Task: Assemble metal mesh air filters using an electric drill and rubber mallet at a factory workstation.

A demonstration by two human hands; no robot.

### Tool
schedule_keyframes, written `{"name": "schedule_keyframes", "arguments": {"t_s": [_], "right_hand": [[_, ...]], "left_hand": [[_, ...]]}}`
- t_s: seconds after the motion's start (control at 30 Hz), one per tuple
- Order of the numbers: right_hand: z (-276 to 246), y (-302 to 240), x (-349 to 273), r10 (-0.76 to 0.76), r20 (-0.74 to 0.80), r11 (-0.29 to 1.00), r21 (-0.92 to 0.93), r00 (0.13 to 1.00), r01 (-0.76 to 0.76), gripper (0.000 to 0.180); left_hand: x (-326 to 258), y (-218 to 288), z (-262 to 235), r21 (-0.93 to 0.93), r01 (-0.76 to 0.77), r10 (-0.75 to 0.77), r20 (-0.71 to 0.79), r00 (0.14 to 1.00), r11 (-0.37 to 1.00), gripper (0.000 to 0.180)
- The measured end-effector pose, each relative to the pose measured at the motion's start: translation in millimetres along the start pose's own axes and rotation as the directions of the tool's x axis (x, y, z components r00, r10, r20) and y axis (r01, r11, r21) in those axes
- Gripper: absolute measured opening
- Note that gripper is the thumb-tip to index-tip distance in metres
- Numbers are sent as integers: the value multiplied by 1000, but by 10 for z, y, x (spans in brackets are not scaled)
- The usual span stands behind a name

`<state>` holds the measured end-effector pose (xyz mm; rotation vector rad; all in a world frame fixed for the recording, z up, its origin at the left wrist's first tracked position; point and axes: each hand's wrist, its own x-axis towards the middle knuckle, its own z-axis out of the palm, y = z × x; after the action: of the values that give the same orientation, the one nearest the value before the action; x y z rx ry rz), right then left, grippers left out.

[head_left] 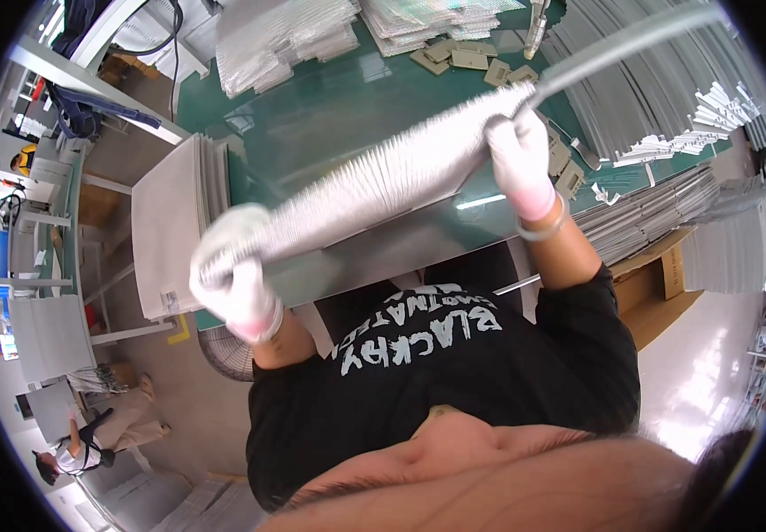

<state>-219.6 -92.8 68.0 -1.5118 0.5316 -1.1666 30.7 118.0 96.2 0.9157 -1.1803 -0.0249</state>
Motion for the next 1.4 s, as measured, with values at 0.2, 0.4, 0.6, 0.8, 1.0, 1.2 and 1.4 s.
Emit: {"name": "schedule_keyframes", "arguments": {"t_s": [0.2,0.4,0.6,0.8,1.0,1.2,1.4], "right_hand": [[-29,852,-336,100,129,870,-493,987,-24,84],[-40,1197,-578,281,36,705,-686,959,-181,92],[-174,702,-97,72,207,996,-73,976,-58,50],[193,-231,406,-195,-69,971,-152,978,183,2],[54,-140,204,-224,-136,975,-21,965,223,6],[-194,-27,-176,-375,159,915,224,913,336,11],[-281,-173,-701,-515,236,855,204,824,476,19]], "left_hand": [[206,-316,57,115,146,-117,-230,966,983,18],[327,-397,133,55,238,-209,-317,925,970,11],[366,-482,112,95,248,-206,-319,925,964,23],[266,-406,15,80,243,-211,-289,934,967,6],[190,-191,121,66,125,-120,-79,990,990,19],[-46,-251,-61,-471,-71,321,477,818,880,30],[-400,-196,-106,17,226,-106,916,387,974,46]]}}
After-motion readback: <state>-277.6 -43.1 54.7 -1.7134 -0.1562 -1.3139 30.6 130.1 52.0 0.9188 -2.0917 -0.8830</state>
